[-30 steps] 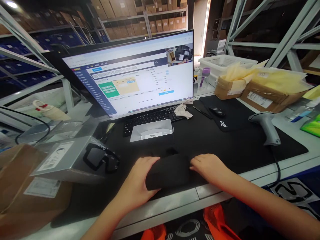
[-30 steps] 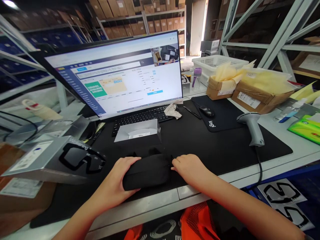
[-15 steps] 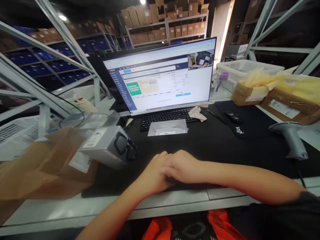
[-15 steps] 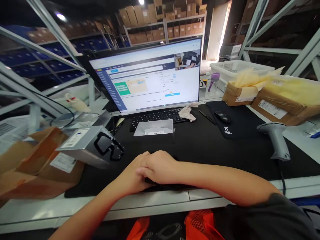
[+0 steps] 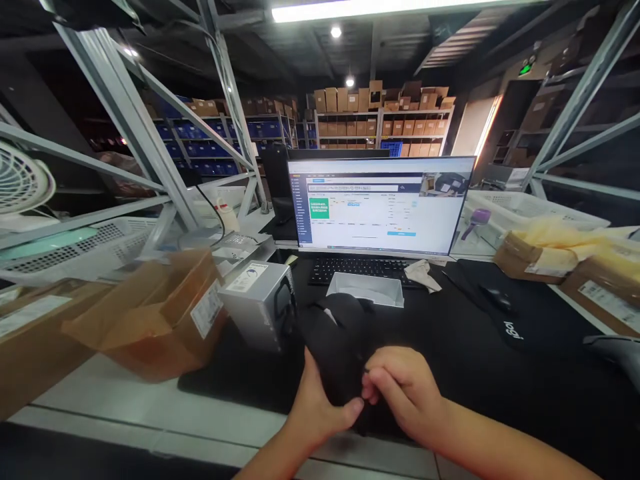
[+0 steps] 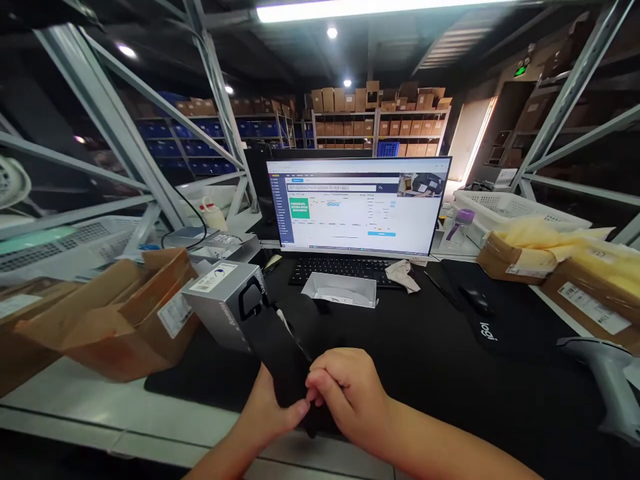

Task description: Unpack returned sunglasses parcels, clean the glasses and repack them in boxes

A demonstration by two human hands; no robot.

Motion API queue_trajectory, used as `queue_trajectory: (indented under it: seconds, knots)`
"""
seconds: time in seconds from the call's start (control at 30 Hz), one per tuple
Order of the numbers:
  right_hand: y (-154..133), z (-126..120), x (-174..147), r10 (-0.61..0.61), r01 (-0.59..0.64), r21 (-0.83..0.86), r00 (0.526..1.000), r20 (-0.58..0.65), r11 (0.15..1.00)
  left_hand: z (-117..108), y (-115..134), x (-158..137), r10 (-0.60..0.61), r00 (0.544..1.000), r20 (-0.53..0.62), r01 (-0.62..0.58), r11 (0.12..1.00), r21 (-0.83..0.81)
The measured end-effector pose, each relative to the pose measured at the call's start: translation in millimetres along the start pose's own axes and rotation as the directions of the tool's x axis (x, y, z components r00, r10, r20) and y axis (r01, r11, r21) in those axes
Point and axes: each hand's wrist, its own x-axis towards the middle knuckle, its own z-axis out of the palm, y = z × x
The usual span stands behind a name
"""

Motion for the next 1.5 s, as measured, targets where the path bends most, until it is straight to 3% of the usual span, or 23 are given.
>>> queue_trajectory:
  seconds: [0.07,0.13,0.3,0.47,0.63,0.77,0.83,0.93,1.0,1.07,1.2,1.23,1.27,1.33,1.37,1.43,1.5]
  knots:
    - [3.7,-9.5,3.2,0.133,-0.132,-0.016,0.987,0.091,0.991,-7.3,2.9,6.8,0.006,1.0,-0.019,-0.005,1.0,0.018]
    - [5.6,-24.1,10.4,0.191,-0.181,-0.102,0.977,0.097,0.978,-14.5,9.3,12.0,0.003,0.998,0.058,-0.005,0.999,0.046]
    - [-2.2,-53.5,37.7,0.201,-0.217,-0.232,0.975,-0.09,0.948,-17.3,30.1,12.4,0.061,0.958,0.28,-0.111,0.979,0.169]
    - [-4.7,-54.3,58.3,0.19,-0.204,-0.251,0.979,-0.08,0.946,-18.1,45.5,16.1,0.17,0.898,0.406,-0.258,0.95,0.173]
    - [15.4,-48.7,62.1,0.255,-0.25,-0.409,0.966,-0.042,0.878,-19.8,45.0,27.3,0.195,0.881,0.43,-0.323,0.913,0.25]
    - [32.1,-64.1,50.1,0.377,-0.313,-0.488,0.926,0.036,0.815,-10.1,39.7,30.7,0.205,0.909,0.364,-0.322,0.899,0.298]
    - [34.3,-77.3,37.1,0.381,-0.325,-0.408,0.922,0.062,0.853,-4.2,39.0,31.3,0.181,0.926,0.332,-0.298,0.889,0.347]
    - [33.4,-90.1,9.5,0.356,-0.283,-0.27,0.893,0.277,0.92,4.5,40.1,32.9,0.177,0.938,0.297,-0.3,0.845,0.443]
    - [34.2,-88.5,-12.2,0.356,-0.251,-0.312,0.867,0.349,0.916,11.1,40.4,34.9,0.214,0.934,0.286,-0.334,0.807,0.487]
    - [38.2,-81.1,-34.1,0.39,-0.276,-0.404,0.891,0.233,0.872,17.0,38.5,39.8,0.263,0.912,0.314,-0.391,0.786,0.478]
    - [49.0,-78.9,-72.1,0.422,-0.38,-0.457,0.906,-0.01,0.804,15.7,24.3,69.6,0.371,0.76,0.533,-0.57,0.775,0.273]
    - [49.6,-84.4,-80.3,0.427,-0.399,-0.462,0.903,-0.048,0.792,12.1,18.5,81.4,0.379,0.751,0.54,-0.582,0.766,0.272]
    - [48.6,-92.0,-88.0,0.426,-0.415,-0.468,0.9,-0.089,0.78,7.7,12.1,93.8,0.373,0.783,0.497,-0.57,0.75,0.335]
    - [41.9,-110.8,-102.3,0.421,-0.456,-0.475,0.888,-0.187,0.753,-1.2,-1.8,116.3,0.331,0.892,0.308,-0.45,0.72,0.529]
    - [36.6,-120.6,-108.7,0.415,-0.478,-0.473,0.878,-0.238,0.74,-4.9,-8.7,124.3,0.305,0.924,0.229,-0.381,0.704,0.599]
    - [23.1,-137.8,-120.0,0.391,-0.524,-0.468,0.849,-0.356,0.711,-9.8,-21.1,129.8,0.306,0.931,0.199,-0.361,0.689,0.629]
    - [8.3,-149.3,-128.7,0.346,-0.586,-0.467,0.792,-0.502,0.663,-11.3,-29.7,120.2,0.401,0.884,0.242,-0.463,0.672,0.578]
